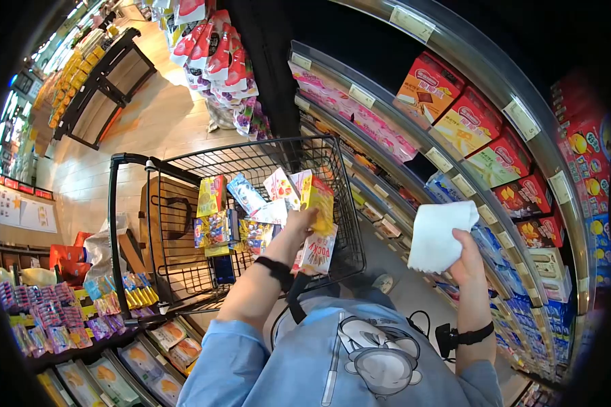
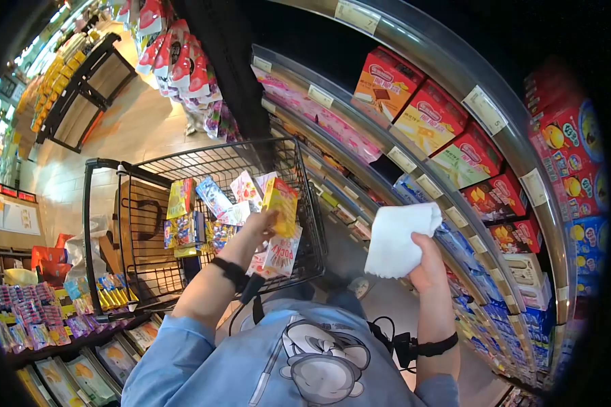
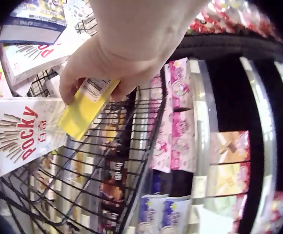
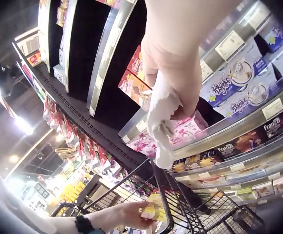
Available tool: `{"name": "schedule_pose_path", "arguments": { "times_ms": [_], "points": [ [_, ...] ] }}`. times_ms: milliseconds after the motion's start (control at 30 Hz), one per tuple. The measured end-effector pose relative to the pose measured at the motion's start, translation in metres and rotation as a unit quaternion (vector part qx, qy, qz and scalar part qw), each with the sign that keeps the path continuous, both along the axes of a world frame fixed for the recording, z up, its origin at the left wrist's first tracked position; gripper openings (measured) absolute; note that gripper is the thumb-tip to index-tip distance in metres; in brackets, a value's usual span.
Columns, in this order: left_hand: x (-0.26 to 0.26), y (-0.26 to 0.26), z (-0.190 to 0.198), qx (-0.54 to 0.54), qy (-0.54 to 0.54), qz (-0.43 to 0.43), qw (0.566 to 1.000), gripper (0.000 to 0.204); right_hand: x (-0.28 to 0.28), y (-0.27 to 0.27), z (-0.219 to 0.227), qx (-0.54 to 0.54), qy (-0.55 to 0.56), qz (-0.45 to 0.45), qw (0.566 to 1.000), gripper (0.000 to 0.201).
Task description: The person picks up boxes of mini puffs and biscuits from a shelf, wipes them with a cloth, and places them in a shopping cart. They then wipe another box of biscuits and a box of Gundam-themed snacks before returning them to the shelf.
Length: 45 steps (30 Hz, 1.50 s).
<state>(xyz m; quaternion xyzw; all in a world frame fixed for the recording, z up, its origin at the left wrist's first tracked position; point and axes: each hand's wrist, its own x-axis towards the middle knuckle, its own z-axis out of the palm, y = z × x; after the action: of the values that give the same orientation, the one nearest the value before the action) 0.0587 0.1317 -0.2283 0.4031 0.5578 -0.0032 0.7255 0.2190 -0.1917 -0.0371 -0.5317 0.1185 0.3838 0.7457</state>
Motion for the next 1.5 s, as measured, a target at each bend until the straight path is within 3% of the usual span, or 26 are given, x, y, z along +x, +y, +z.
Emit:
{"name": "schedule_pose_path", "arguments": {
  "times_ms": [67, 167, 200, 233, 267, 300, 400, 467, 533, 600, 633, 733, 800, 833, 867, 933, 1000, 1033, 1067, 1167, 1267, 1333, 1367, 1433, 1467, 1500],
  "points": [
    [-0.023, 0.007, 0.036, -0.092, -0.044, -0.058, 0.993, 0.036, 0.001, 0.006, 0.001, -0.034, -0.084, -0.004, 0.996, 0.056],
    [-0.059, -0.004, 0.099, -0.057, -0.148, -0.041, 0.987, 0.034, -0.010, 0.033, 0.005, -0.073, -0.241, -0.044, 0.967, 0.050],
    [-0.068, -0.012, 0.121, -0.055, -0.189, -0.028, 0.980, 0.036, -0.018, 0.046, 0.012, -0.066, -0.241, -0.048, 0.967, 0.050],
    [-0.074, -0.018, 0.137, -0.061, -0.231, -0.028, 0.971, 0.039, -0.029, 0.060, 0.026, -0.093, -0.343, 0.023, 0.934, 0.047],
    [-0.078, -0.024, 0.151, -0.067, -0.272, -0.028, 0.960, 0.042, -0.042, 0.073, 0.038, -0.120, -0.440, 0.093, 0.885, 0.044],
    [-0.080, -0.030, 0.165, -0.086, -0.298, -0.016, 0.951, 0.040, -0.055, 0.085, 0.048, -0.104, -0.573, 0.163, 0.796, 0.045],
    [-0.075, -0.047, 0.183, -0.100, -0.348, 0.024, 0.932, 0.040, -0.085, 0.121, 0.056, -0.090, -0.823, 0.381, 0.412, 0.058],
    [-0.076, -0.054, 0.198, -0.104, -0.356, 0.065, 0.926, 0.040, -0.108, 0.127, 0.053, -0.092, -0.796, 0.415, 0.431, 0.068],
    [-0.077, -0.052, 0.211, -0.105, -0.369, 0.040, 0.923, 0.041, -0.102, 0.132, 0.059, -0.084, -0.779, 0.427, 0.451, 0.072],
    [-0.084, -0.059, 0.212, -0.027, -0.369, 0.000, 0.929, 0.043, -0.093, 0.135, 0.070, -0.113, -0.762, 0.436, 0.466, 0.075],
    [-0.089, -0.060, 0.209, -0.034, -0.380, -0.034, 0.924, 0.045, -0.085, 0.137, 0.073, -0.137, -0.765, 0.438, 0.451, 0.075],
    [-0.087, -0.068, 0.226, -0.010, -0.373, -0.117, 0.921, 0.047, -0.056, 0.138, 0.079, -0.206, -0.788, 0.353, 0.461, 0.065],
    [-0.085, -0.069, 0.224, 0.001, -0.368, -0.132, 0.920, 0.047, -0.026, 0.136, 0.065, -0.163, -0.721, 0.282, 0.611, 0.050],
    [-0.084, -0.069, 0.222, 0.142, -0.342, -0.171, 0.913, 0.048, -0.020, 0.130, 0.072, -0.140, -0.594, 0.263, 0.747, 0.042],
    [-0.082, -0.068, 0.223, 0.282, -0.309, -0.205, 0.885, 0.050, -0.012, 0.121, 0.081, -0.126, -0.488, 0.274, 0.819, 0.040],
    [-0.077, -0.070, 0.229, 0.345, -0.298, -0.190, 0.869, 0.052, -0.017, 0.105, 0.102, -0.127, -0.476, 0.246, 0.835, 0.040],
    [-0.074, -0.070, 0.231, 0.451, -0.239, -0.183, 0.840, 0.051, -0.035, 0.101, 0.105, 0.022, -0.621, 0.184, 0.762, 0.041],
    [-0.072, -0.070, 0.232, 0.469, -0.239, -0.183, 0.830, 0.049, -0.040, 0.100, 0.116, 0.018, -0.732, 0.221, 0.645, 0.050],
    [-0.071, -0.071, 0.233, 0.469, -0.240, -0.189, 0.829, 0.049, -0.051, 0.097, 0.118, -0.046, -0.752, 0.293, 0.589, 0.055],
    [-0.072, -0.069, 0.233, 0.431, -0.314, -0.159, 0.831, 0.051, -0.053, 0.093, 0.112, -0.006, -0.728, 0.253, 0.638, 0.055],
    [-0.076, -0.074, 0.242, 0.359, -0.330, -0.104, 0.867, 0.044, -0.026, 0.079, 0.082, -0.130, -0.657, 0.293, 0.682, 0.048],
    [-0.076, -0.071, 0.241, 0.391, -0.348, -0.095, 0.847, 0.045, -0.019, 0.072, 0.083, -0.221, -0.389, 0.290, 0.846, 0.045],
    [-0.075, -0.068, 0.247, 0.515, -0.283, -0.139, 0.797, 0.048, -0.022, 0.073, 0.085, -0.220, -0.391, 0.293, 0.844, 0.045],
    [-0.071, -0.067, 0.252, 0.684, -0.181, -0.196, 0.679, 0.063, -0.036, 0.074, 0.092, -0.117, -0.648, 0.107, 0.745, 0.046],
    [-0.069, -0.069, 0.253, 0.683, -0.177, -0.196, 0.681, 0.063, -0.040, 0.076, 0.103, -0.088, -0.743, 0.121, 0.653, 0.057],
    [-0.065, -0.074, 0.254, 0.644, -0.171, -0.182, 0.723, 0.068, -0.051, 0.078, 0.112, -0.153, -0.785, 0.175, 0.574, 0.063]
  ]
}}
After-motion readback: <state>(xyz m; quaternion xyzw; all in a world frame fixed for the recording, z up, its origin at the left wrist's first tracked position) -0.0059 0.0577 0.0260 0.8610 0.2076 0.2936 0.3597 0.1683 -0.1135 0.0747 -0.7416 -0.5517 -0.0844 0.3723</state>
